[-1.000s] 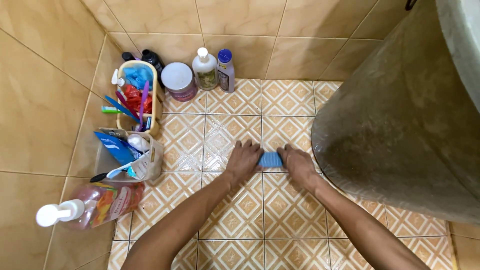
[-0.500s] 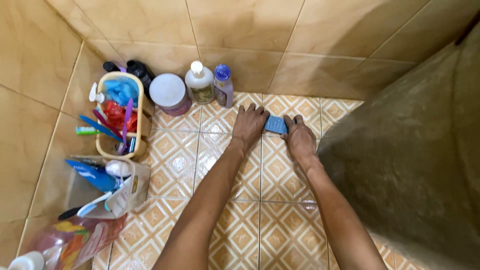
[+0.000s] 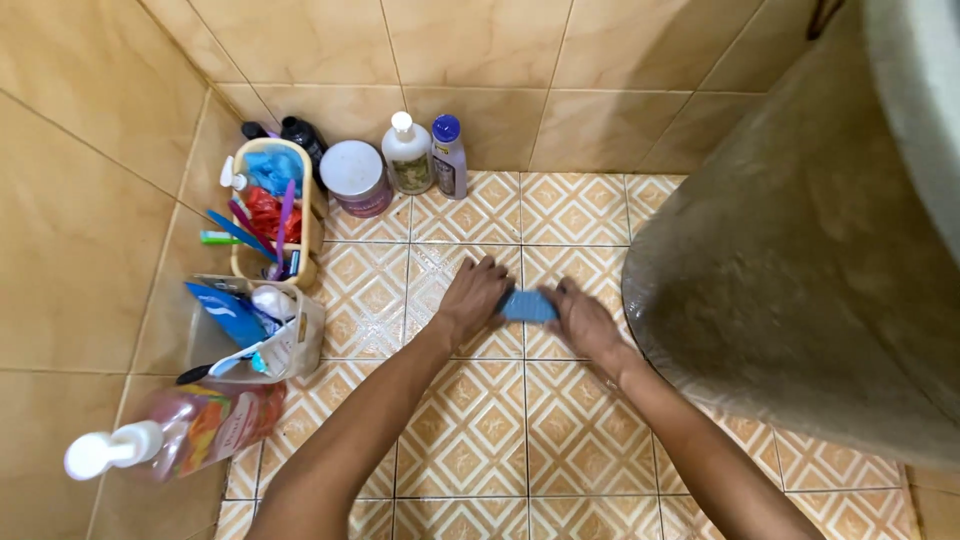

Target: The person scrubs a tiled bathroom floor with a blue sponge, moving around a large basin and a wall-mounted toiletry caddy. They then use a blue plastic cup to scoop water from the basin and pour it onto the floor to rinse the area.

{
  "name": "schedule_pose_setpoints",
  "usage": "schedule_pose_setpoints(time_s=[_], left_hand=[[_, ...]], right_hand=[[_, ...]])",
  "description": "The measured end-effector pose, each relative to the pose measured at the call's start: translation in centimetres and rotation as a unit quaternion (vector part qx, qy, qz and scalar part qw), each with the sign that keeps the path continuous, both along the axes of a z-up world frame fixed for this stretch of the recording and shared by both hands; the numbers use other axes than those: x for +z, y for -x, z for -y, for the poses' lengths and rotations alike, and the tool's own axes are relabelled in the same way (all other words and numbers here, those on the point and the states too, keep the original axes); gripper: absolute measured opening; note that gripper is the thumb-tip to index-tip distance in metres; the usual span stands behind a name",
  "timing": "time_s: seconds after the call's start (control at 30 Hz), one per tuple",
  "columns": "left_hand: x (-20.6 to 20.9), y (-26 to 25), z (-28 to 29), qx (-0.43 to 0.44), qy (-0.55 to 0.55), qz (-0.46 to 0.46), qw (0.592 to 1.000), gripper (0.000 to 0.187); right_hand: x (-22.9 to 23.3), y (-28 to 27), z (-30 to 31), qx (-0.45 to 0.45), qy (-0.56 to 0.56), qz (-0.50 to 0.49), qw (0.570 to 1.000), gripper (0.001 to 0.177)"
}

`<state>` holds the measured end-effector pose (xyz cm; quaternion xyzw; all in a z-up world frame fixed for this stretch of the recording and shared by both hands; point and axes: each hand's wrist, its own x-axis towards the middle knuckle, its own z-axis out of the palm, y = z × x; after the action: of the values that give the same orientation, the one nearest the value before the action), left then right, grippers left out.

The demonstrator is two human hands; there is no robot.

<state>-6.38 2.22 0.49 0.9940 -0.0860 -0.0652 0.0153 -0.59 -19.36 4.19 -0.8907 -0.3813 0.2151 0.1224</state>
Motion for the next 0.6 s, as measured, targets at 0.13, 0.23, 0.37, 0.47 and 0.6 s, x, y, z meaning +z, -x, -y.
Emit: schedule_pose_setpoints(time_s=[0.13,0.23,0.37,0.47,0.6], left_hand=[[0.3,4.4,-0.9,-0.014,-0.010,-0.009,1.000,0.049],[0.4,6.5,-1.4,-0.009,-0.063,-0.006,0.998,0.052],[2.1,9.3,-1.6,0.021,-0.046,-0.038,0.998,0.054],[1.1,9.9,-1.6,0.044,0.001,-0.037,0.998,0.050],[2.6,9.1,-1.7,0.041,0.044,-0.012,0.998,0.050]], right_hand=[[0.5,2.6,-0.8,0.004,0.005,-0.042,0.999,0.062],[-1.5,4.2,-1.8,0.043,0.013,-0.037,0.998,0.060],[-4.3,5.0,-2.0,0.058,0.012,-0.011,0.998,0.054],[-4.4,4.6,-1.9,0.062,0.014,-0.008,0.998,0.048],[-3.5,2.8,-2.6,0.078,0.021,0.012,0.997,0.047]])
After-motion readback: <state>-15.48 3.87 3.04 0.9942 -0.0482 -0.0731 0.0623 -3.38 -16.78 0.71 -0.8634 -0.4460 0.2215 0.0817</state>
